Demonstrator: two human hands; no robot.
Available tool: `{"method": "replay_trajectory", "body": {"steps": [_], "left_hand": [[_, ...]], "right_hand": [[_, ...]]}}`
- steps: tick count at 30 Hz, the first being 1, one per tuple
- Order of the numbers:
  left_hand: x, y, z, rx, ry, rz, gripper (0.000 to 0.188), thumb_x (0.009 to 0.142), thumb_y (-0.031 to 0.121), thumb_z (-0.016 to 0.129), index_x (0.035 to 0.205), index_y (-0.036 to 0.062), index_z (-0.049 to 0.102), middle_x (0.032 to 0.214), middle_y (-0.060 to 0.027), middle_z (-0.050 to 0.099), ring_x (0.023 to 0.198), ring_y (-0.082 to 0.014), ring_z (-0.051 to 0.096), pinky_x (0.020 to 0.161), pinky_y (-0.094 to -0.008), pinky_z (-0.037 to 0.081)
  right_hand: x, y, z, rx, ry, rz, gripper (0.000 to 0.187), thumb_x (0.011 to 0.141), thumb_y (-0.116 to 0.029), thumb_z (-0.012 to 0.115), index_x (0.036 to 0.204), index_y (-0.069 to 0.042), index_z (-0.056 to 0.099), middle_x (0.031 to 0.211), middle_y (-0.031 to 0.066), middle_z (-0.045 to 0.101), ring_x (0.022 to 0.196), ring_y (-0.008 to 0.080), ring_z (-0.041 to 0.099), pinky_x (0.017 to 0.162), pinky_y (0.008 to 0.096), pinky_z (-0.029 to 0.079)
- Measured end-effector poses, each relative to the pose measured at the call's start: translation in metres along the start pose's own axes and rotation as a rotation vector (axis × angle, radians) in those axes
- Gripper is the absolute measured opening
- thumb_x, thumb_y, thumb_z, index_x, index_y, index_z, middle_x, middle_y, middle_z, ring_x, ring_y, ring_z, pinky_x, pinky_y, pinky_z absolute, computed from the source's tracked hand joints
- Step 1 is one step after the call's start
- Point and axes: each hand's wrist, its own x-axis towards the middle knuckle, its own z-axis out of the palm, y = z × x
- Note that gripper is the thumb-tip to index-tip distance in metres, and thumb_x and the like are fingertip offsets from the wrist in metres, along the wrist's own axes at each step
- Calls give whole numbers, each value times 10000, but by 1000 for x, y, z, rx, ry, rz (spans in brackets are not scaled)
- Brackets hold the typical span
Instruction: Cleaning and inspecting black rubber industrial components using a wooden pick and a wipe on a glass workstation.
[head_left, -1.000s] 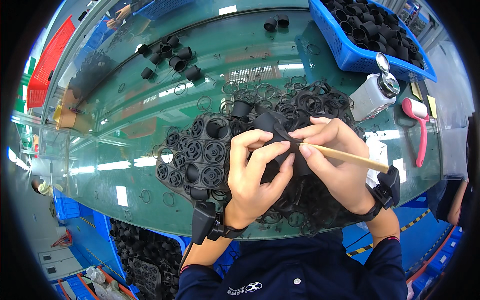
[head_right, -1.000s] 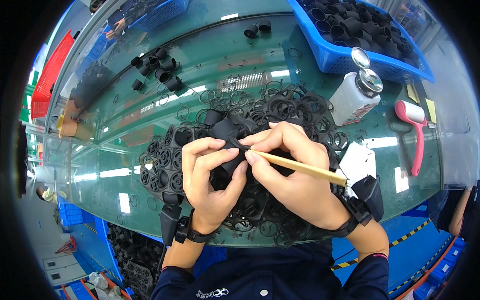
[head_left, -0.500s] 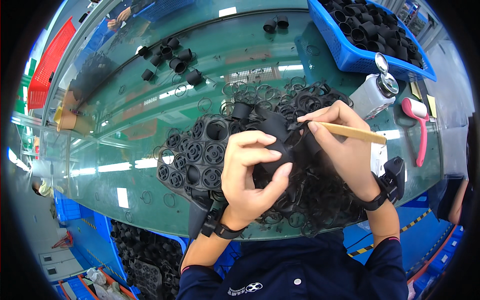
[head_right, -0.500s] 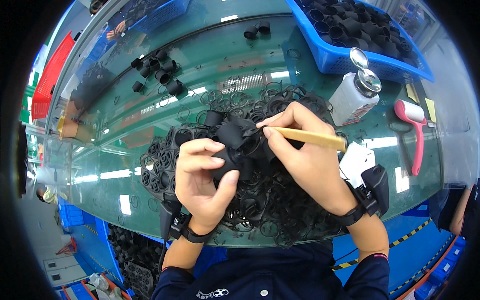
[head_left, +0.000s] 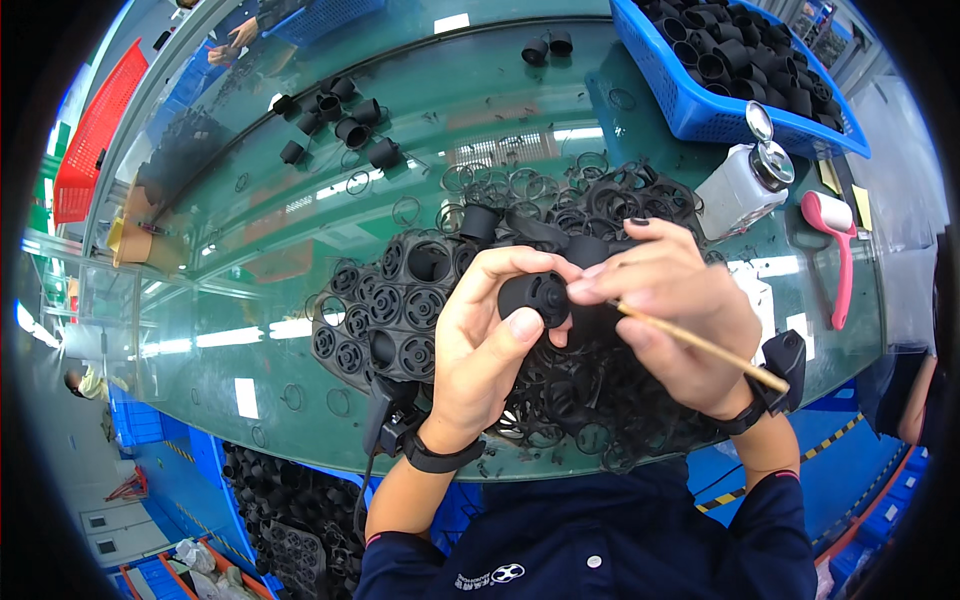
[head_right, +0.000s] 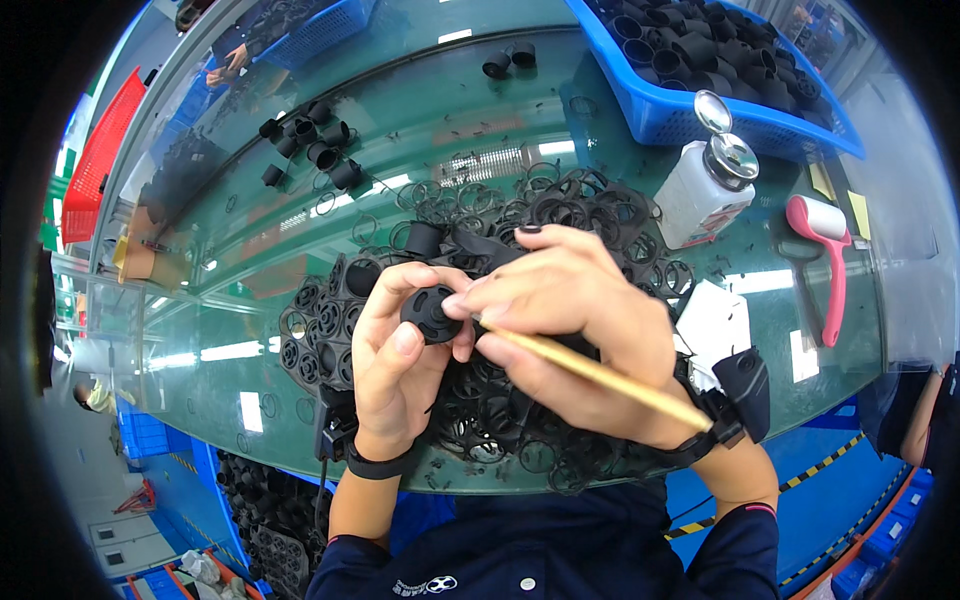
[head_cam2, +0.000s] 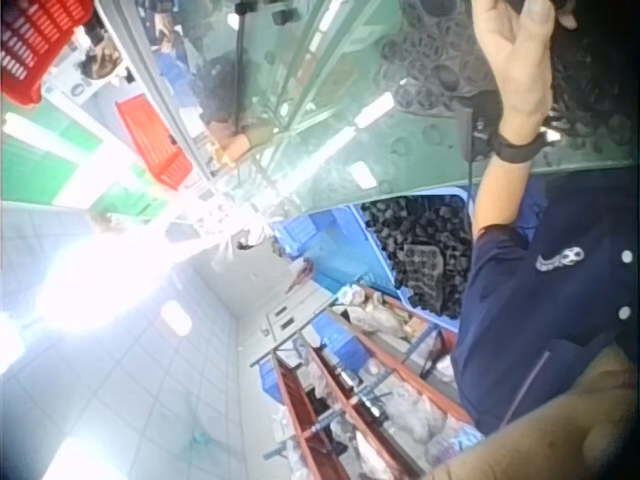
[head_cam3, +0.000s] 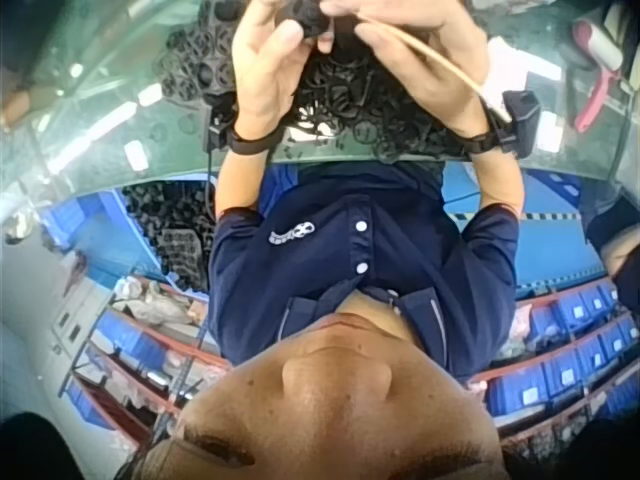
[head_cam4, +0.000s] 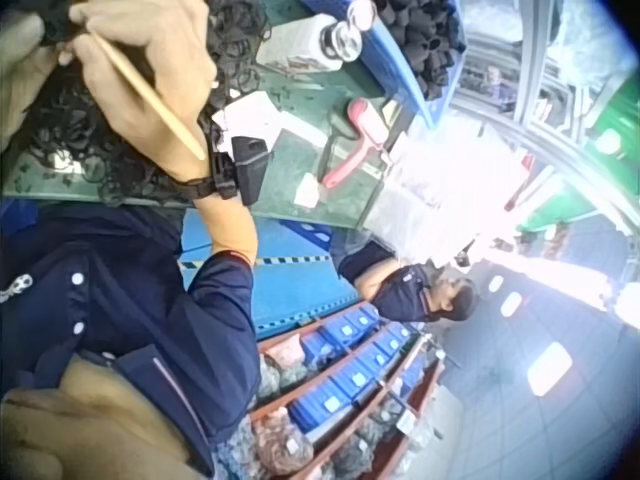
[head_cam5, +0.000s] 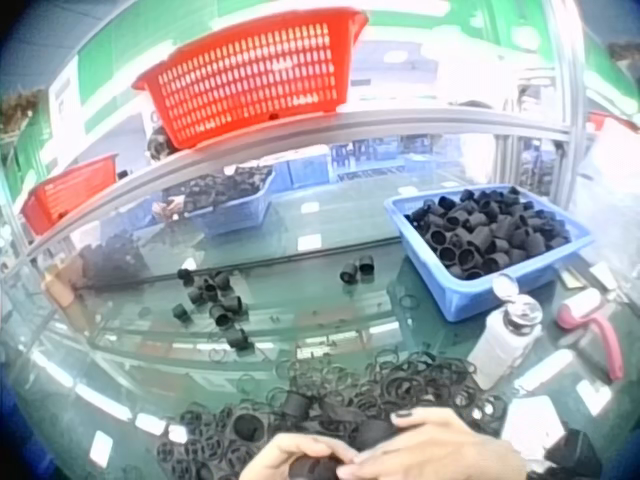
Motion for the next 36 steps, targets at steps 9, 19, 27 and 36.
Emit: {"method": "replay_trajectory", "body": {"steps": [9, 19, 27, 36], "left_hand": [[-1, 2, 2, -42, 33, -102, 413, 856, 236, 621, 1133, -7, 434, 976, -136, 563, 762, -188, 583, 642, -295, 486], [-1, 2, 1, -44, 54, -126, 407, 858, 240, 622, 1124, -7, 439, 945, -131, 566, 744, -183, 584, 636, -290, 490], [-1, 2, 4, -21, 37, -145, 401, 866, 251, 611, 1126, -7, 447, 902, -126, 573, 724, -179, 584, 619, -286, 490], [0, 1, -2, -113, -79, -207, 412, 872, 288, 602, 1124, 31, 402, 1008, -217, 579, 710, -171, 578, 591, -262, 474]], "right_hand": [[-2, 2, 6, -208, -44, -98, 225, 720, -43, 715, 889, -83, 571, 982, 102, 669, 926, 238, 643, 911, 431, 409], [-6, 3, 6, -197, -97, 8, 207, 742, -34, 655, 891, -129, 548, 1068, 99, 643, 1025, 264, 593, 956, 462, 346], [-5, 0, 4, -363, -171, -67, 210, 730, -31, 660, 879, -126, 546, 1049, 67, 642, 1008, 244, 599, 950, 453, 350], [-2, 3, 4, 185, 86, 235, 83, 814, -39, 630, 811, -28, 547, 935, 124, 666, 809, 151, 633, 867, 364, 425]]}}
